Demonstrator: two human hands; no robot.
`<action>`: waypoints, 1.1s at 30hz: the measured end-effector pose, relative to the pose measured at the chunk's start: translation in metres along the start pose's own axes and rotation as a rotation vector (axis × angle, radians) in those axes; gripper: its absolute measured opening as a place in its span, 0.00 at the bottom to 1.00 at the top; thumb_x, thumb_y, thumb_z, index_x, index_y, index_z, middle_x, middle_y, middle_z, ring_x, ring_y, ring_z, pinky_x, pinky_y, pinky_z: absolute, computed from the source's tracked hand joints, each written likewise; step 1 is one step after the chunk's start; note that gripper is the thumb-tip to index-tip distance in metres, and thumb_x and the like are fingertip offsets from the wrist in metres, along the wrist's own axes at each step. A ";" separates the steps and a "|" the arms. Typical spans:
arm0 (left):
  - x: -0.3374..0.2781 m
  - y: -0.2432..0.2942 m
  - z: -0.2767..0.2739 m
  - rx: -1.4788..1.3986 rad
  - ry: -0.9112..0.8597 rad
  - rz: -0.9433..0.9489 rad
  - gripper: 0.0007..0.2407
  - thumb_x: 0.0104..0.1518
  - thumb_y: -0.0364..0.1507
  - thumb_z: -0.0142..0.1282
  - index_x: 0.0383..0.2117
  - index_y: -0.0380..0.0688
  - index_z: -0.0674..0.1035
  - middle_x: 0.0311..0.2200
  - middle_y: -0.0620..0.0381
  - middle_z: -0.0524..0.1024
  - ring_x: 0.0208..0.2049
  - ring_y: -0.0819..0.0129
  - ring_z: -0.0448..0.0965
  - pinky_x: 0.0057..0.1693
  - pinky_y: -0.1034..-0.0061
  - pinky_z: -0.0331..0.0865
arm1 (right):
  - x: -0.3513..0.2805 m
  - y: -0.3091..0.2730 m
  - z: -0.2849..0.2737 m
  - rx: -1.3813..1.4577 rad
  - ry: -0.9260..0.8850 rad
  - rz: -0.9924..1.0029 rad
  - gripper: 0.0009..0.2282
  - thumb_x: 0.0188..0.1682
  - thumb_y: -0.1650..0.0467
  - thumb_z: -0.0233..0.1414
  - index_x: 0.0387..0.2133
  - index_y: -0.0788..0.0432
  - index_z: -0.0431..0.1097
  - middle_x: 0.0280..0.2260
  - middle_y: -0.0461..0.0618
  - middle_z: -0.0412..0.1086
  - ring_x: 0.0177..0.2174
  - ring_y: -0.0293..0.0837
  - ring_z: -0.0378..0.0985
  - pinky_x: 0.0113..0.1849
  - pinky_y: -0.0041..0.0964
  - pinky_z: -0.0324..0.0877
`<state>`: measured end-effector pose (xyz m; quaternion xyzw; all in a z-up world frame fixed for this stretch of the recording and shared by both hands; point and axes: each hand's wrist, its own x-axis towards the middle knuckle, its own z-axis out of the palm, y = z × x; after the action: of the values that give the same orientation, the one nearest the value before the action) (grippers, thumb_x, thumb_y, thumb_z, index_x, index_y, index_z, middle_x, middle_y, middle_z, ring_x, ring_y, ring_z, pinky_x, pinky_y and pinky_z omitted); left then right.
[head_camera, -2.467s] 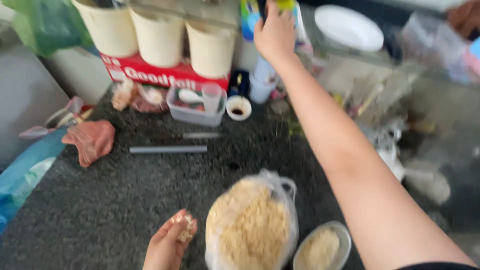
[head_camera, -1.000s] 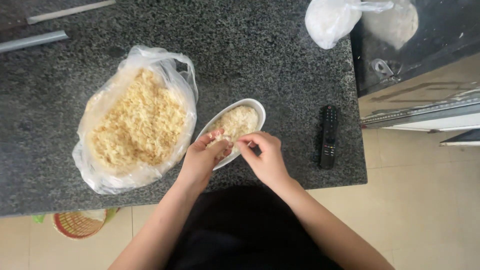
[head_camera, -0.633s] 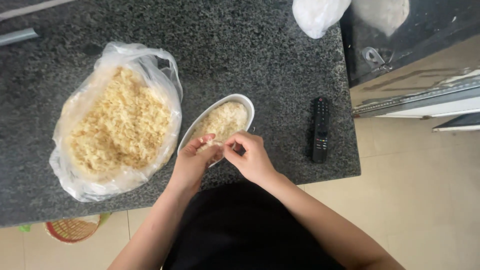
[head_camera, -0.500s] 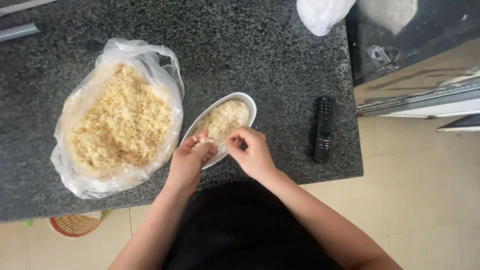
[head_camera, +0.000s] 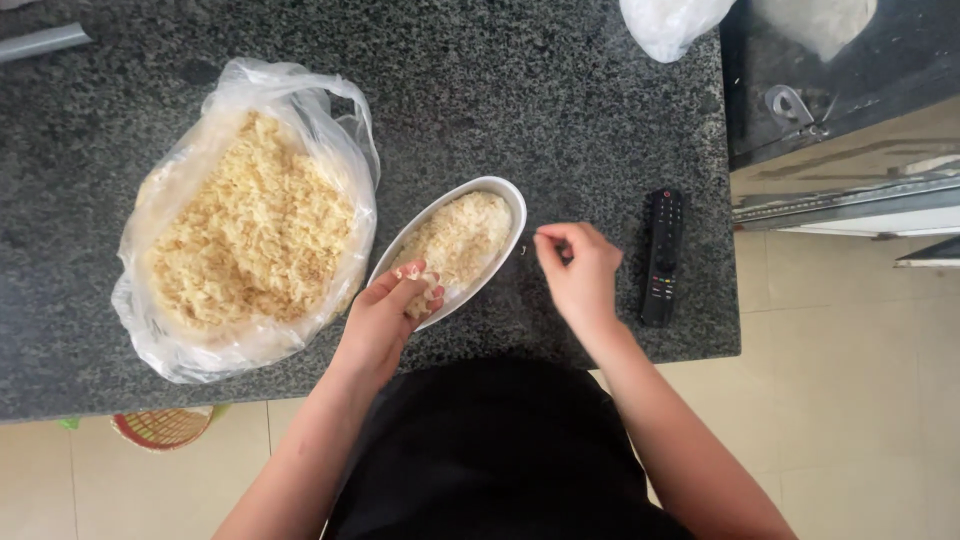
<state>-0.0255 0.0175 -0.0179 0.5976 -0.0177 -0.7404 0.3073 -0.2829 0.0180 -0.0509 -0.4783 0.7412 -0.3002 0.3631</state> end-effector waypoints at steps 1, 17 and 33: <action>0.001 -0.002 -0.002 0.000 0.001 -0.003 0.11 0.61 0.24 0.52 0.48 0.34 0.74 0.41 0.53 0.76 0.41 0.65 0.80 0.50 0.72 0.76 | 0.001 0.008 0.001 -0.001 -0.001 0.003 0.05 0.48 0.66 0.61 0.31 0.53 0.76 0.32 0.41 0.76 0.29 0.41 0.77 0.37 0.37 0.69; -0.002 0.008 -0.004 0.006 -0.015 0.036 0.13 0.59 0.21 0.53 0.49 0.33 0.73 0.41 0.50 0.76 0.42 0.63 0.81 0.50 0.73 0.76 | 0.010 0.003 0.016 -0.415 -0.047 -0.190 0.02 0.48 0.71 0.58 0.30 0.57 0.75 0.32 0.49 0.74 0.38 0.50 0.76 0.46 0.52 0.60; -0.012 0.009 0.006 0.196 -0.029 0.216 0.15 0.58 0.23 0.60 0.51 0.36 0.76 0.35 0.55 0.79 0.35 0.73 0.79 0.43 0.81 0.73 | -0.013 -0.103 0.022 0.116 -0.366 -0.373 0.04 0.46 0.73 0.61 0.28 0.62 0.75 0.29 0.50 0.78 0.28 0.42 0.81 0.31 0.33 0.72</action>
<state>-0.0263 0.0143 -0.0019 0.6087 -0.1583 -0.7062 0.3251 -0.2105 -0.0097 0.0211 -0.6312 0.5439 -0.3123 0.4563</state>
